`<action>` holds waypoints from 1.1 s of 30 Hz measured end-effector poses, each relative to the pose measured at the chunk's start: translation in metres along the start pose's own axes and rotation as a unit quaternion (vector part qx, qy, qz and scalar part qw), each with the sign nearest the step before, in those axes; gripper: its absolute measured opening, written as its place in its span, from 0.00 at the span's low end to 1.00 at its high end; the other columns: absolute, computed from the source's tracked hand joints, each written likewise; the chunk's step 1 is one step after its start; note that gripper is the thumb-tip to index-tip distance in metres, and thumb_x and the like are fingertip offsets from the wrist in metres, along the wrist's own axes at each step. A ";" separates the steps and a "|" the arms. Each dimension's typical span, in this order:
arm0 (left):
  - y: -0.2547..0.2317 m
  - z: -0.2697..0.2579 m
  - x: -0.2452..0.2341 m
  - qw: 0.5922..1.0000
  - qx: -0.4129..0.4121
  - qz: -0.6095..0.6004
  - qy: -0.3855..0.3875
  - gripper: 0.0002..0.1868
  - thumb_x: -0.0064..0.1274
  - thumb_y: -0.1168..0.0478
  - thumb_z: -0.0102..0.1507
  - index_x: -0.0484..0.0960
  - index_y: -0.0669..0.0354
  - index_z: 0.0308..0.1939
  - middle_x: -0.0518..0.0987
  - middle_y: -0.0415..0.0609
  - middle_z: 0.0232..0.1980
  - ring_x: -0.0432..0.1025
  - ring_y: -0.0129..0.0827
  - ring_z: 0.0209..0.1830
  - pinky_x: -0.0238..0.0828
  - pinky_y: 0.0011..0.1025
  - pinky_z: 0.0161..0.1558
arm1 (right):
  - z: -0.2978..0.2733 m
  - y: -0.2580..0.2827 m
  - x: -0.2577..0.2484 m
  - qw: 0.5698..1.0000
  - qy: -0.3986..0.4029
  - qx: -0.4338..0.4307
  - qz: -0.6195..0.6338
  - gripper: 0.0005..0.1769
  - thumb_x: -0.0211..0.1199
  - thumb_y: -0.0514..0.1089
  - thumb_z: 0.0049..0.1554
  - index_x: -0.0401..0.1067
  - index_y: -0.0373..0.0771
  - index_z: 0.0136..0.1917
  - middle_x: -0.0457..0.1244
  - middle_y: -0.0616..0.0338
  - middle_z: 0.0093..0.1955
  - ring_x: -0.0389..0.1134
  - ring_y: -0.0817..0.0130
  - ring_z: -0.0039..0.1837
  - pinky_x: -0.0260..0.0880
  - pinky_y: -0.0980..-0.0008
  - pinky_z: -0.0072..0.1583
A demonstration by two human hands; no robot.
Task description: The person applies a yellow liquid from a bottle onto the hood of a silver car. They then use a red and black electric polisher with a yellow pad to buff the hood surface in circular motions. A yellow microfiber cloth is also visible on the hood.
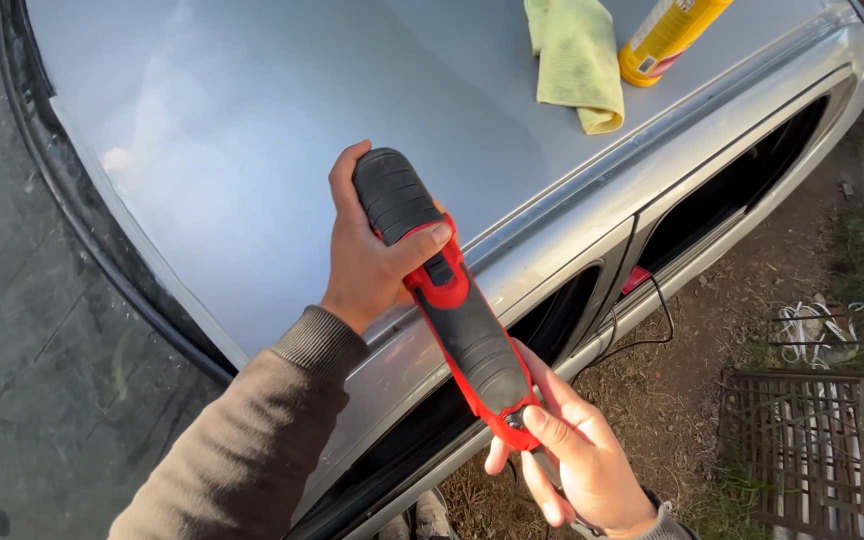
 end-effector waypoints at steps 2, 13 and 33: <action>0.003 0.019 0.012 1.000 0.007 0.004 0.000 0.54 0.66 0.60 0.54 0.44 0.52 0.75 0.77 0.52 0.47 0.79 0.36 0.43 0.82 0.39 0.50 | 0.005 0.010 -0.011 1.000 -0.010 -0.019 -0.008 0.38 0.50 0.50 0.63 0.47 0.43 0.83 0.70 0.37 0.40 0.57 0.76 0.18 0.56 0.79 0.22; 0.020 0.125 0.072 0.993 0.080 0.077 0.024 0.56 0.71 0.49 0.49 0.52 0.53 0.73 0.78 0.53 0.51 0.80 0.36 0.45 0.81 0.33 0.52 | 0.041 0.069 -0.072 0.990 -0.080 -0.115 -0.017 0.36 0.43 0.48 0.65 0.48 0.39 0.83 0.66 0.42 0.37 0.54 0.77 0.18 0.52 0.79 0.21; -0.005 -0.022 -0.068 0.996 0.025 0.072 -0.056 0.56 0.69 0.59 0.52 0.47 0.53 0.76 0.75 0.51 0.53 0.76 0.34 0.51 0.77 0.36 0.56 | 0.021 -0.029 0.038 0.999 0.009 0.038 -0.018 0.43 0.53 0.50 0.57 0.47 0.45 0.83 0.70 0.38 0.38 0.56 0.75 0.18 0.56 0.78 0.21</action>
Point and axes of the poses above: each hand's wrist, its own z-axis towards the middle knuckle, its own x-axis out of the palm, y = z × x, the point moved 7 cm from there along z, towards the middle knuckle
